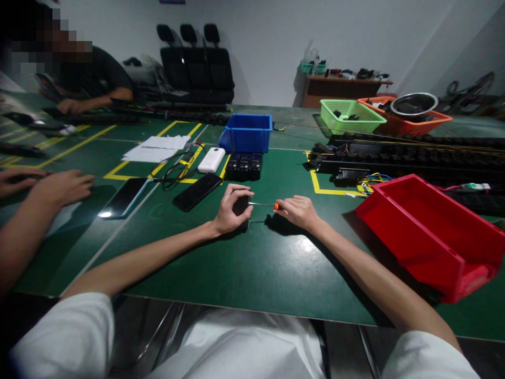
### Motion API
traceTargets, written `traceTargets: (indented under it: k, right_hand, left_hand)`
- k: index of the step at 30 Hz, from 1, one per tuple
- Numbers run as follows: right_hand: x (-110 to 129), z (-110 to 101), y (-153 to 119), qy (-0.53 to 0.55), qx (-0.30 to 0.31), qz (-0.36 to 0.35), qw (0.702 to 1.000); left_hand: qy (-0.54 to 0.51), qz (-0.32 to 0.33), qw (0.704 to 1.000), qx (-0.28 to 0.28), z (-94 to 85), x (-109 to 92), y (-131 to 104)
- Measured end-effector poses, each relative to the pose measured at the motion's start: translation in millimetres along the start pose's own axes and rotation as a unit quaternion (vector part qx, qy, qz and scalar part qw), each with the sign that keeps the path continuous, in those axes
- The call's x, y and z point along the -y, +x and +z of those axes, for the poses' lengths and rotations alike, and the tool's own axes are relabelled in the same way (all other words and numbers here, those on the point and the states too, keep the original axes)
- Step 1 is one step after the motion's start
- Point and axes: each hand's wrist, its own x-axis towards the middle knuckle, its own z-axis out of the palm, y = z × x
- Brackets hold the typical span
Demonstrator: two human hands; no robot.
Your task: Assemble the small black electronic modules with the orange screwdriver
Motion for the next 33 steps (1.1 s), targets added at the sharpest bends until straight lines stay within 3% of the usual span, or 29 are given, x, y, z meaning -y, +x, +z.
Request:
traceTargets:
  k: [10,20,33]
  right_hand:
    - [4.7,-2.3,4.0,0.020,0.000,0.021,1.000]
    - [3.5,-1.1,4.5,-0.005,-0.009,0.005,1.000]
    - [2.8,2.7,1.8,0.034,0.019,0.046,0.998]
  left_hand:
    - [-0.009,0.023,1.000,0.015,-0.6,-1.4,-0.1]
    - [0.003,0.003,1.000,0.016,0.1,-0.4,1.9]
    - [0.002,-0.010,1.000,0.015,0.4,0.7,3.4]
